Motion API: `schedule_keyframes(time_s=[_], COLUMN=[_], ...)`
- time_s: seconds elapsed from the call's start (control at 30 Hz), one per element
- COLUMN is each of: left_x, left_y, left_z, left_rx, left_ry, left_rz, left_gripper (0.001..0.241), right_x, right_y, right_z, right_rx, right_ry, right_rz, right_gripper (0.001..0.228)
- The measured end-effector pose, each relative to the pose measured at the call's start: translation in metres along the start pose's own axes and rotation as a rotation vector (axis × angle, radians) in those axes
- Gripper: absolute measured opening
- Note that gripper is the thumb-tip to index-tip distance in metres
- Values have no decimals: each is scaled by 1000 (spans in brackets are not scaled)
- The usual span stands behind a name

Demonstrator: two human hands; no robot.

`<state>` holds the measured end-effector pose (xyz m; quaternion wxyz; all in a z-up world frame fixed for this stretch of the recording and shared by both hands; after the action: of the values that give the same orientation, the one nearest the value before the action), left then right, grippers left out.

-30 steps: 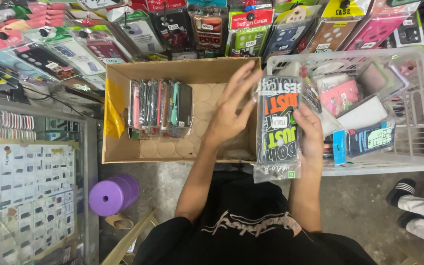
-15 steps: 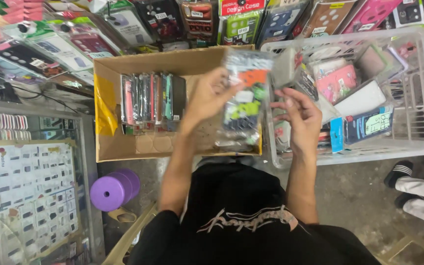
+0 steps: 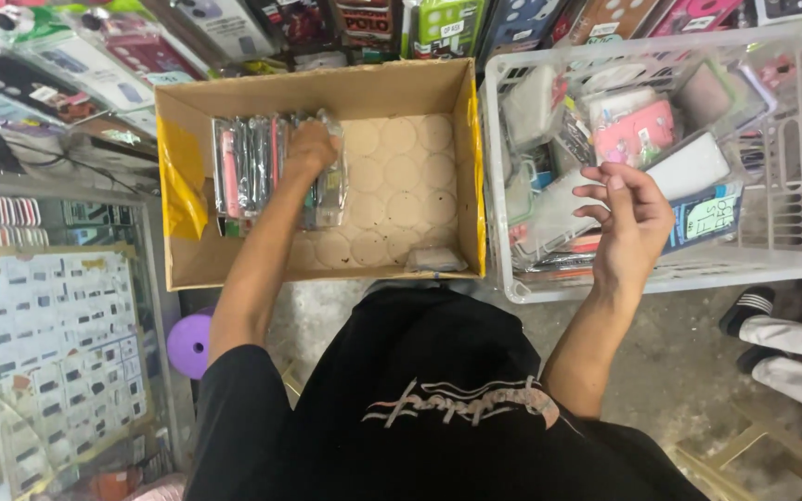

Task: The person takes packaged phone cases out of a cardboard box, peels the plastic wrapping off each case, and places the unwrapped cases into a plastic basket beside the box. They repeat this cycle for several cases throughout the clip.

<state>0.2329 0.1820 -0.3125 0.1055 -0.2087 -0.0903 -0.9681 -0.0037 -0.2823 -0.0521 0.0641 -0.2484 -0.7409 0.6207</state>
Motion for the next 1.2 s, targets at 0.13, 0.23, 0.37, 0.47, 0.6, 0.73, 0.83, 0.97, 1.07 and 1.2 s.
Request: schedule_keyframes(time_s=[0.13, 0.23, 0.37, 0.47, 0.6, 0.73, 0.83, 0.97, 1.07, 1.2], left_x=[-1, -2, 24, 25, 59, 37, 24, 28, 50, 109], left_y=[-6, 0, 5, 34, 49, 32, 34, 30, 55, 93], left_z=[-4, -11, -9, -47, -76, -110, -111, -107, -76, -21], left_rx=[-116, -291, -254, -494, -911, -824, -1027, -938, -864, -525], left_ry=[67, 45, 178, 289, 15, 156, 239, 203, 163, -137], left_rz=[-17, -50, 155, -224, -472, -470, -266, -261, -384, -428], left_gripper=[46, 41, 58, 48, 51, 54, 51, 50, 50, 65], right_x=[3, 4, 7, 5, 9, 10, 6, 4, -8, -25], right_y=[-2, -3, -4, 2, -3, -15, -17, -12, -13, -20], right_z=[24, 47, 70, 75, 57, 26, 18, 25, 35, 36], right_rx=[32, 38, 93, 183, 615, 911, 925, 904, 960, 972], right_ry=[41, 93, 168, 168, -39, -188, -250, -290, -309, -429], right_rz=[0, 12, 22, 46, 193, 189, 1, -107, 11, 15], right_gripper=[21, 20, 19, 20, 27, 33, 41, 45, 46, 48])
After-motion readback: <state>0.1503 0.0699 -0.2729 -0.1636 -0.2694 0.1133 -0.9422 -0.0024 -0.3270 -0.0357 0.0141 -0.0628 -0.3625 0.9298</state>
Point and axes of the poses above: each hand's wrist, its own x-axis away from the middle knuckle, its own z-axis out of the back of the hand, y = z × x, the point moved 8 cm from there along -x, towards the middle knuckle, and after that the axes turned 14 degrees about z, right-handed, at the moved point
